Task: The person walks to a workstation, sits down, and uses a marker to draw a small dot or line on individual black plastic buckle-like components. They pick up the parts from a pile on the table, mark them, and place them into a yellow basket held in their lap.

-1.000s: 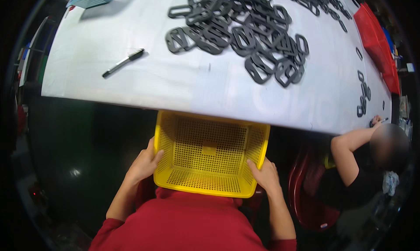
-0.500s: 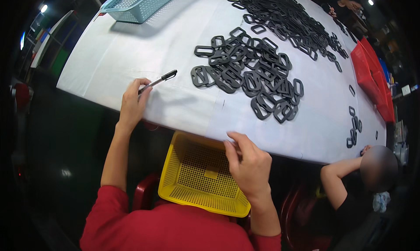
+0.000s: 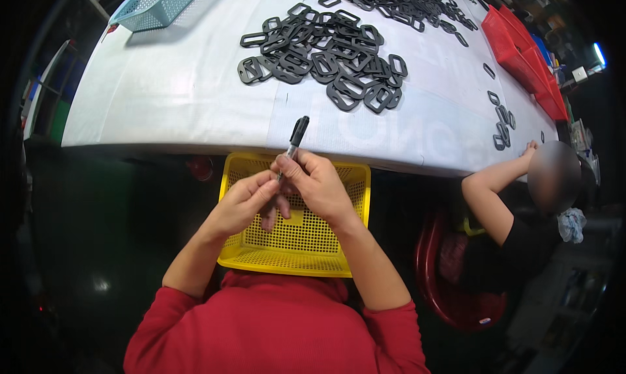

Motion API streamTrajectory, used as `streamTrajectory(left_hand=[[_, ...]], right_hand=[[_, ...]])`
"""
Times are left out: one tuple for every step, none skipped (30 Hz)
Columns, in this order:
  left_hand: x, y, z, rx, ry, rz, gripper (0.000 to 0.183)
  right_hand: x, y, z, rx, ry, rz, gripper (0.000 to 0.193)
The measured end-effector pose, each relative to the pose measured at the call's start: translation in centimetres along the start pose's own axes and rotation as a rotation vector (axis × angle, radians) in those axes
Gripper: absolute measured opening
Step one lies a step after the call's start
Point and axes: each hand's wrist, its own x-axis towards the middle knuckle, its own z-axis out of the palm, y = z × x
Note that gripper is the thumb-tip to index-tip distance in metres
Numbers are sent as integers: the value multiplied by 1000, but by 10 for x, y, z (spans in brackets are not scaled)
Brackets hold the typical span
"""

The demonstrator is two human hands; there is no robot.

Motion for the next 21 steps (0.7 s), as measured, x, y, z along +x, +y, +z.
streamTrajectory(left_hand=[[2, -1, 2, 18, -4, 8, 25], [2, 3, -3, 237, 71, 106, 26], [5, 12, -8, 393, 197, 121, 28], [7, 16, -16, 271, 228, 172, 29], [9, 19, -23, 149, 259, 223, 30], [11, 25, -27, 18, 161, 210, 32], [14, 32, -22, -96, 109, 222, 28], [17, 29, -24, -210, 106, 212, 26], [20, 27, -25, -324, 101, 201, 23], [25, 28, -24, -419, 132, 239, 19], [27, 30, -23, -421, 124, 234, 19], [28, 31, -21, -453, 133, 277, 19], [28, 33, -20, -488, 146, 316, 18], [31, 34, -21, -532, 92, 377, 17], [36, 32, -33, -559, 137, 449, 17], [40, 46, -63, -662, 204, 546, 18], [37, 64, -96, -740, 287, 662, 19], [40, 78, -126, -822, 343, 777, 21], [50, 83, -140, -319, 713, 827, 24], [62, 88, -150, 209, 1046, 814, 28], [73, 83, -168, 642, 1039, 644, 25]], right_hand=[[-1, 8, -3, -19, -70, -23, 31], [0, 12, -8, -277, -19, -150, 31], [-2, 12, -11, -277, -10, -155, 31], [-6, 8, -8, -271, -85, -86, 32], [-9, 4, -4, -265, -160, -17, 33], [-10, 0, 3, -180, -276, 36, 34], [-10, -2, 9, -114, -325, 118, 33], [-11, -5, 12, -51, -325, 144, 32], [-10, -7, 15, 13, -324, 169, 31], [-8, -2, 17, 61, -252, 127, 31], [-7, -3, 18, 63, -243, 128, 31], [-8, -7, 18, -40, -205, 72, 32], [-9, -12, 19, -142, -169, 22, 32], [-9, -21, 17, -140, -183, 60, 33], [-11, -21, 11, -138, -171, 68, 33], [-17, -23, 3, -126, -192, 140, 32], [-22, -24, -1, -105, -244, 201, 32], [-31, -15, -11, -83, -192, 271, 28], [-31, -7, -20, -89, -189, 269, 28], [-34, 1, -27, -106, -110, 193, 25], [-35, 5, -25, -107, -63, 112, 24]])
